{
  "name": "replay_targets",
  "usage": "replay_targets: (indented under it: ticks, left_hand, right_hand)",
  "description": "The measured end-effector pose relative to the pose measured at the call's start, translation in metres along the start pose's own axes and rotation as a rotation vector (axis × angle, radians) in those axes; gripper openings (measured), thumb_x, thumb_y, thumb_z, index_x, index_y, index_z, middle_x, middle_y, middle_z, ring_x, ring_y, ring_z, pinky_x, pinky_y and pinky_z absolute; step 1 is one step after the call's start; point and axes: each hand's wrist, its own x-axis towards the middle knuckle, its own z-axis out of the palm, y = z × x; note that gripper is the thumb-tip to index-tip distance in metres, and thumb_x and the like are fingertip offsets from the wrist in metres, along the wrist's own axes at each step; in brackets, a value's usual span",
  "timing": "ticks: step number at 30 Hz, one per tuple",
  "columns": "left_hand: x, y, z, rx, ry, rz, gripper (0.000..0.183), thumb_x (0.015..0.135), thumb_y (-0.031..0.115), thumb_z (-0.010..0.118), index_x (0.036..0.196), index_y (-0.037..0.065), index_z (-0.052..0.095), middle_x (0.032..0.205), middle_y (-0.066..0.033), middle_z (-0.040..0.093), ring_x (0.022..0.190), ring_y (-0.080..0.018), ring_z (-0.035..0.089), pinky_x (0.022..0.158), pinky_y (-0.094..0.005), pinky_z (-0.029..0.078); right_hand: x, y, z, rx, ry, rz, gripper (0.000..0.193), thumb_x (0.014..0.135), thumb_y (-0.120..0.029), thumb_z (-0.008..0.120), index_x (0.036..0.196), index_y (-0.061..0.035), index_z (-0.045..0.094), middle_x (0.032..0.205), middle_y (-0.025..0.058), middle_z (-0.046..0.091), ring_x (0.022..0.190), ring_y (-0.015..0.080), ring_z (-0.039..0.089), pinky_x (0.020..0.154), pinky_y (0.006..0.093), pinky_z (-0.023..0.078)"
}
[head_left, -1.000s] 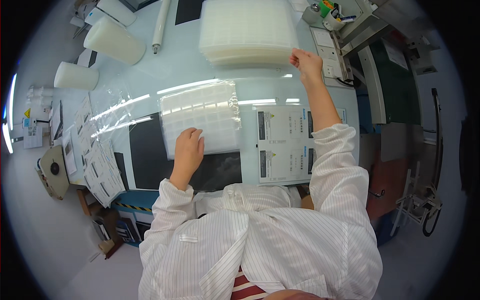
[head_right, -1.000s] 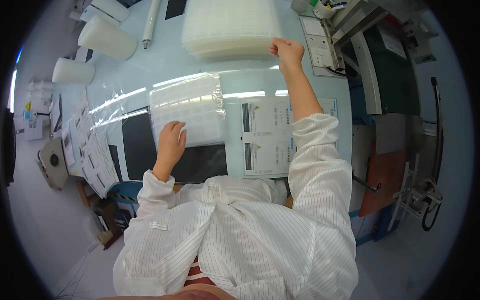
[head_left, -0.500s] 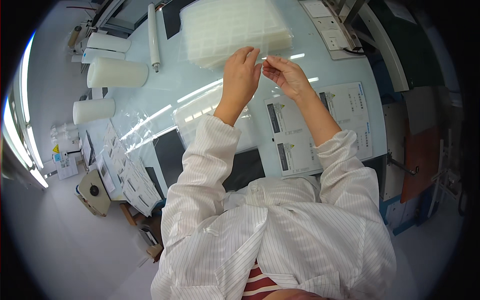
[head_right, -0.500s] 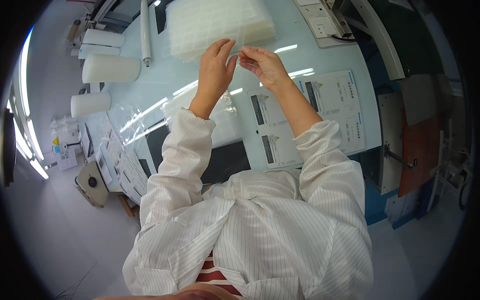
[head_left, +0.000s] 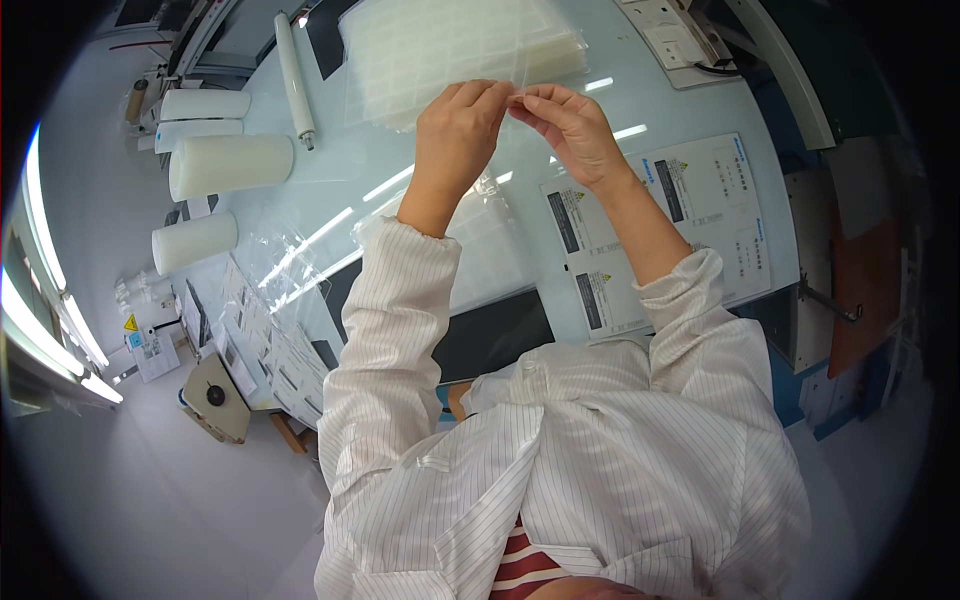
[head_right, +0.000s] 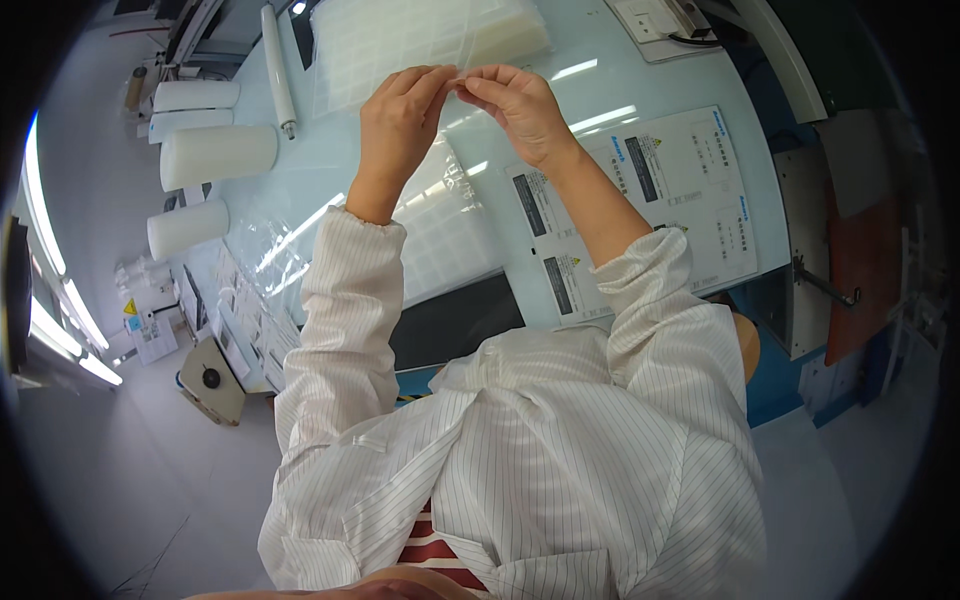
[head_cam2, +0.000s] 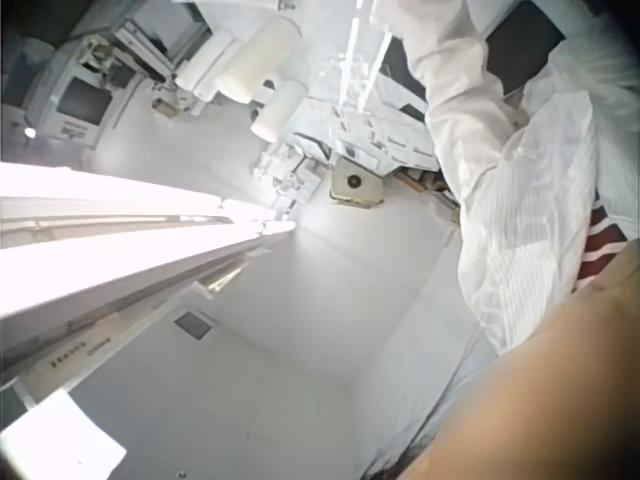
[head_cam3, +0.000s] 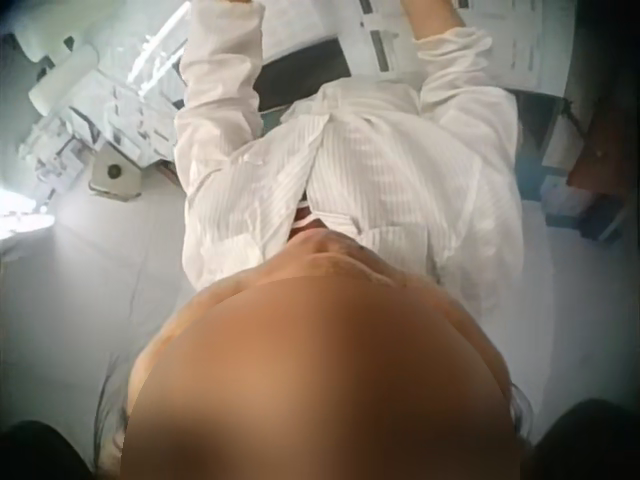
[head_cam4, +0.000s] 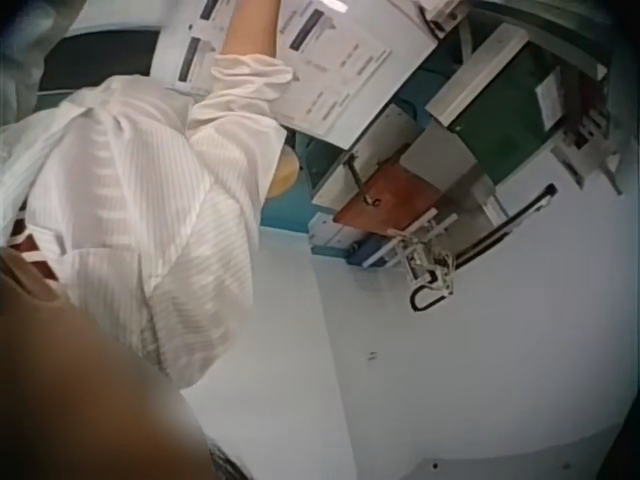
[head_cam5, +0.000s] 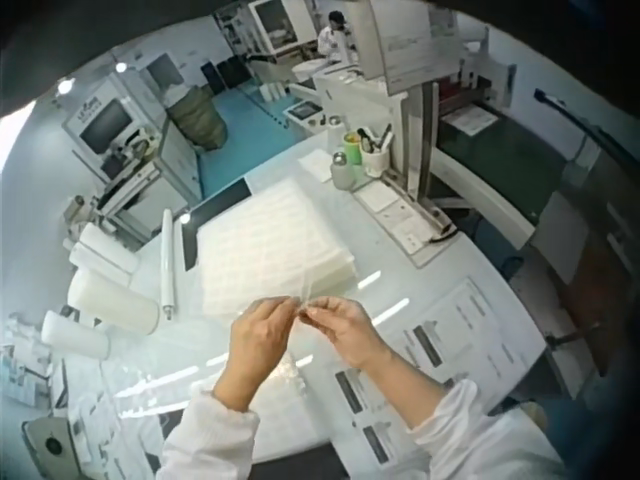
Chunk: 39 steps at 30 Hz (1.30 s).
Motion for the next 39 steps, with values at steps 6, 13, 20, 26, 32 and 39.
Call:
replay_targets:
  ticks: [6,13,20,26,32,39]
  left_hand:
    - [0.0,-0.002,-0.006,-0.025,-0.004,-0.026,0.018,0.075,0.005,0.07,0.092,0.01,0.066,0.085,-0.0027,0.067,0.076,-0.0211,0.065,0.061,-0.031,0.053]
    - [0.003,-0.007,-0.01,-0.093,-0.023,-0.077,0.008,0.079,0.007,0.068,0.088,0.008,0.067,0.08,-0.0043,0.067,0.072,-0.0228,0.065,0.06,-0.0323,0.052]
    - [0.01,-0.017,-0.023,-0.147,-0.079,-0.016,0.003,0.082,0.009,0.066,0.085,0.008,0.067,0.076,-0.0047,0.066,0.07,-0.0227,0.064,0.059,-0.0326,0.051]
    - [-0.001,-0.015,-0.031,-0.003,-0.133,0.168,0.019,0.079,0.003,0.063,0.098,0.007,0.06,0.09,-0.006,0.067,0.08,-0.0229,0.065,0.063,-0.0321,0.053]
    - [-0.043,0.002,-0.049,0.052,-0.121,0.427,0.021,0.082,0.005,0.063,0.103,0.0,0.061,0.103,-0.0113,0.066,0.094,-0.0249,0.066,0.076,-0.032,0.055]
    - [-0.055,-0.034,-0.06,0.097,-0.259,0.376,0.027,0.084,0.003,0.058,0.111,0.002,0.058,0.118,-0.0111,0.061,0.112,-0.0282,0.059,0.096,-0.0398,0.049]
  right_hand:
    - [-0.003,0.001,0.021,-0.15,0.051,-0.106,0.017,0.091,-0.007,0.06,0.106,0.0017,0.06,0.104,0.011,0.065,0.101,0.0192,0.062,0.096,0.0304,0.048]
    - [0.001,0.005,0.027,-0.078,0.088,-0.136,0.017,0.091,-0.009,0.061,0.105,0.0013,0.058,0.101,0.0107,0.065,0.098,0.0196,0.064,0.095,0.031,0.05]
    - [0.005,0.005,0.029,0.089,0.065,-0.096,0.023,0.096,-0.019,0.056,0.106,0.002,0.058,0.103,0.0141,0.064,0.099,0.0231,0.064,0.095,0.035,0.051]
    - [0.015,-0.005,0.027,0.251,0.144,0.022,0.024,0.093,-0.019,0.059,0.106,0.0021,0.056,0.102,0.0152,0.064,0.096,0.0252,0.065,0.09,0.0354,0.053]
    - [0.017,-0.022,0.02,-0.022,0.298,0.04,0.022,0.091,-0.011,0.059,0.107,0.0031,0.054,0.102,0.0166,0.064,0.094,0.0275,0.066,0.087,0.0367,0.055]
    - [-0.012,-0.003,0.021,0.109,0.289,-0.124,0.009,0.091,-0.004,0.057,0.097,0.0012,0.052,0.104,0.02,0.064,0.098,0.0305,0.066,0.088,0.0391,0.055]
